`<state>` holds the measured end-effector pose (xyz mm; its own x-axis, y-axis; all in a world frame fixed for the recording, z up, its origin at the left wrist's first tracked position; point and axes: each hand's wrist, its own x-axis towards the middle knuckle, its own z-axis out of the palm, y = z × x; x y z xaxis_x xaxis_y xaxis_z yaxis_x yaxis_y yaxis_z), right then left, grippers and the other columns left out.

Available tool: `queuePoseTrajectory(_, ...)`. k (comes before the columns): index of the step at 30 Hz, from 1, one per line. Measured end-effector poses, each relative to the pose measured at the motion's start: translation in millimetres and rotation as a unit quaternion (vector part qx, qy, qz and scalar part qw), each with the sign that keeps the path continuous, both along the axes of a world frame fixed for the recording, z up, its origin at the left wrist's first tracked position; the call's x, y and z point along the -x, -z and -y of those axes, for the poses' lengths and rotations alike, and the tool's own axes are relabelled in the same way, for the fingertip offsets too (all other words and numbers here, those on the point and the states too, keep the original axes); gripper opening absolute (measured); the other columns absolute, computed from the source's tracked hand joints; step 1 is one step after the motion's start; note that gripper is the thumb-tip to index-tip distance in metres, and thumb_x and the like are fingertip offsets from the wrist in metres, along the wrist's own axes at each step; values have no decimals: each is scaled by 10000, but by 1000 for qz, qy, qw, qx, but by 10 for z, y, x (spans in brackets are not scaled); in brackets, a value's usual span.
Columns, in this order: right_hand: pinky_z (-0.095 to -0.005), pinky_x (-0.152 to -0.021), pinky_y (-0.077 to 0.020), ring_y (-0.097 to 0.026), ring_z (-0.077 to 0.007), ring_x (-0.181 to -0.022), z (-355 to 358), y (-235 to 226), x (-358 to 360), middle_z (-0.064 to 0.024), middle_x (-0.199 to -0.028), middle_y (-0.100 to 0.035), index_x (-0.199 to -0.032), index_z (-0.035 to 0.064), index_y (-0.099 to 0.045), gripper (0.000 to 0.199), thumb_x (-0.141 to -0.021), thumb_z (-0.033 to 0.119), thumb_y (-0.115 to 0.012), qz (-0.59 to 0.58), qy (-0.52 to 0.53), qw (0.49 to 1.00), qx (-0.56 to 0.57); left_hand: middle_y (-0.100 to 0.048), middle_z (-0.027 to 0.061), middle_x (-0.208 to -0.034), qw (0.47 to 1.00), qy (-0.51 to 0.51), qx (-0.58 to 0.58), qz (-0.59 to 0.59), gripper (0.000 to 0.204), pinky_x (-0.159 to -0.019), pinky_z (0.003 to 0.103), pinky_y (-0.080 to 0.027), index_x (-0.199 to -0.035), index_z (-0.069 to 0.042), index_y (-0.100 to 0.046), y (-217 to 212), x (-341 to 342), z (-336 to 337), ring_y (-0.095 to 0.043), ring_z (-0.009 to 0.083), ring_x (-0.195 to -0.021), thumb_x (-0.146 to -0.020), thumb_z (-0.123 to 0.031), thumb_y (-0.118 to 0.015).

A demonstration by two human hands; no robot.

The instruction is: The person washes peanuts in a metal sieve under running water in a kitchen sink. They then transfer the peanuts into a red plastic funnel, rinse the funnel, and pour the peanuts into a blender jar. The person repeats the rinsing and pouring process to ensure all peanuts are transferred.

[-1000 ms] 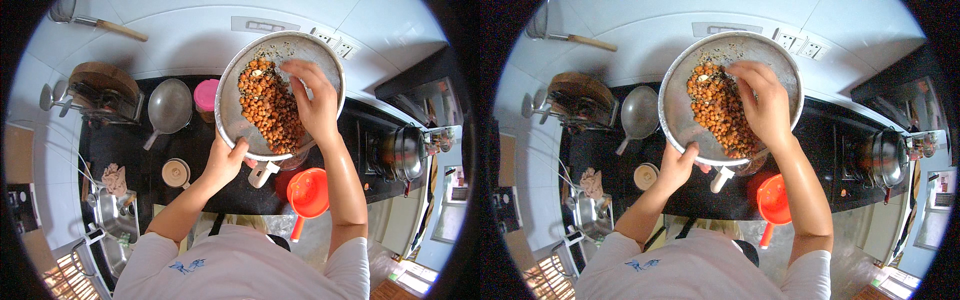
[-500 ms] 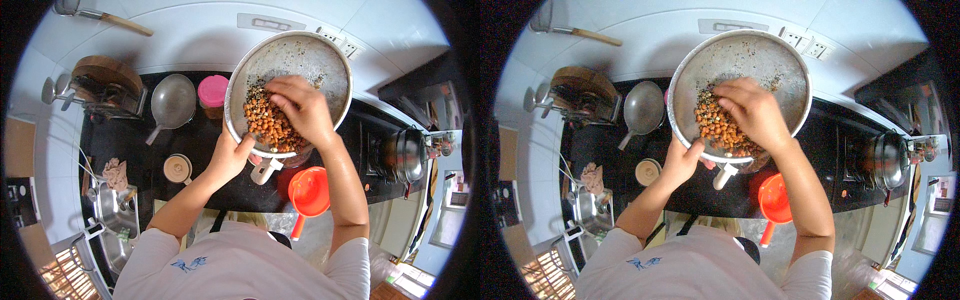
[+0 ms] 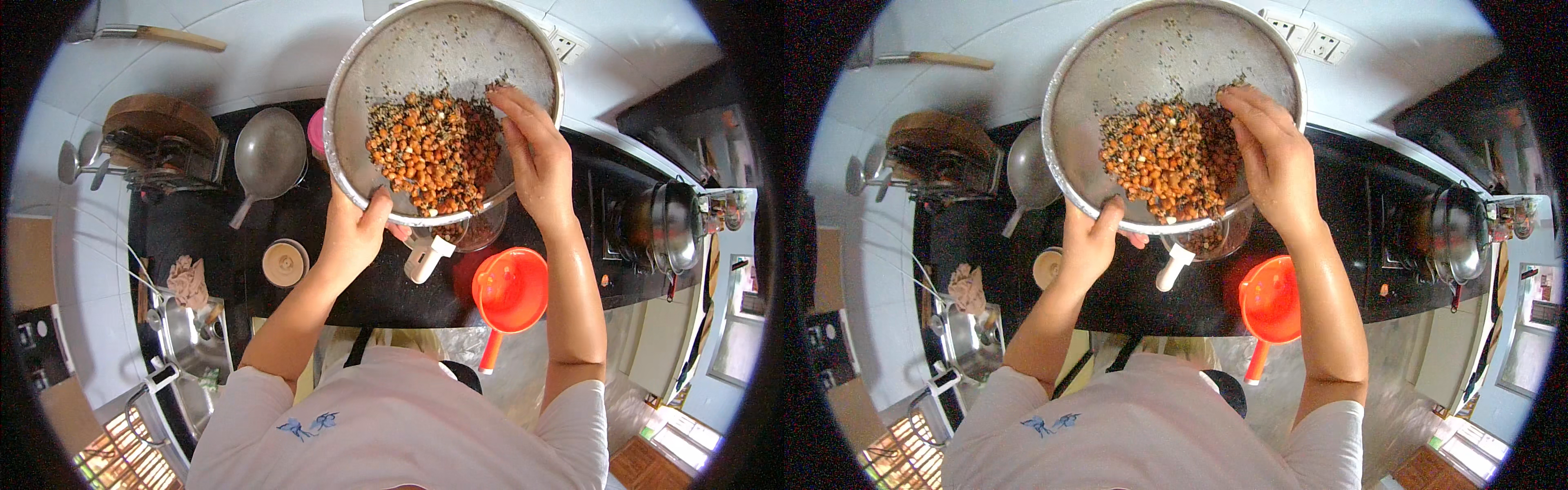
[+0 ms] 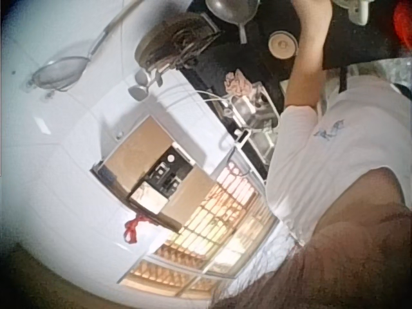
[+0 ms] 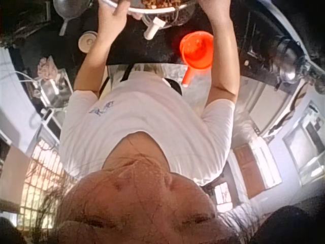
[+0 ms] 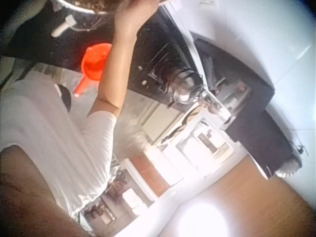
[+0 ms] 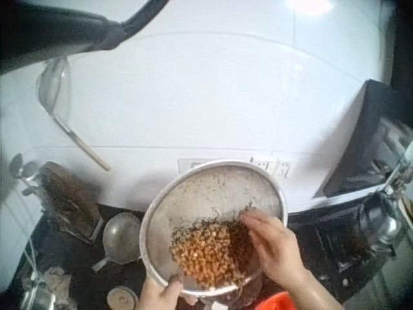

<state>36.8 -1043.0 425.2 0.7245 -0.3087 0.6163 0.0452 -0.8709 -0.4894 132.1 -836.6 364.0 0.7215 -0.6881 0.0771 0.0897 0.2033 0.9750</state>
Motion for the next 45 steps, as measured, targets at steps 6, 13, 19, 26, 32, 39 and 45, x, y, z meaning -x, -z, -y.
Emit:
queuePoseTrajectory(6, -383, -934, -435, -539, -363, -1095, -187, 205, 14, -176, -1172, -578, -1142, -1, -572, 262, -896, 41, -493, -74, 8, 996, -41, -593, 211, -815, 999, -37, 10, 17, 344, -427, 282, -535, -1200, 75, -254, -64, 65, 31, -615, 231, -531, -879, 49, -376)
queuePoseTrajectory(13, -382, -867, -465, -581, -378, -1009, -362, 214, 187, -203, -1090, -600, -1120, -15, -571, 249, -890, 10, -477, -110, 20, 989, -97, -595, 210, -813, 999, -51, 12, 11, 333, -418, 278, -527, -1187, 80, -265, -70, 88, 55, -615, 230, -528, -874, 50, -376)
queuePoseTrajectory(19, -371, -842, -477, -597, -371, -978, -456, 289, 345, -194, -1054, -610, -1109, -5, -573, 238, -888, 7, -485, -108, 10, 987, -122, -601, 203, -823, 998, -55, 10, 22, 313, -423, 274, -530, -1173, 68, -275, -28, 115, 39, -618, 222, -533, -881, 42, -384)
queuePoseTrajectory(26, -351, -842, -490, -623, -331, -967, -495, 273, 458, -162, -1041, -636, -997, 3, -635, 162, -853, 1, -563, -101, -1, 984, -147, -606, 208, -850, 997, -73, -2, 26, 340, -446, 284, -550, -1200, 67, -261, -46, 167, 34, -627, 230, -546, -889, 35, -395)
queuePoseTrajectory(32, -355, -872, -482, -617, -316, -1008, -339, 207, 193, -165, -1070, -637, -1007, 9, -642, 177, -836, 34, -603, -26, 23, 996, -84, -598, 215, -910, 994, -105, 14, 17, 360, -462, 286, -558, -1214, 68, -249, 6, 303, 57, -636, 238, -569, -891, 29, -402)
queuePoseTrajectory(39, -453, -893, -426, -497, -389, -1059, -639, 395, 77, -186, -1166, -482, -1125, 41, -548, 683, -570, 317, -836, -52, -6, 998, -37, -588, 206, -910, 988, -147, 32, 22, 358, -464, 276, -554, -1211, 69, -259, 51, 406, 81, -627, 230, -568, -882, 37, -398)
queuePoseTrajectory(45, -430, -882, -430, -499, -372, -1031, -603, 476, 120, -170, -1115, -498, -1035, 30, -560, 487, -609, 141, -768, -79, 1, 995, -60, -577, 215, -959, 990, -137, 32, 22, 453, -479, 283, -557, -1271, 33, -180, 87, 412, 69, -640, 231, -600, -883, 40, -414)
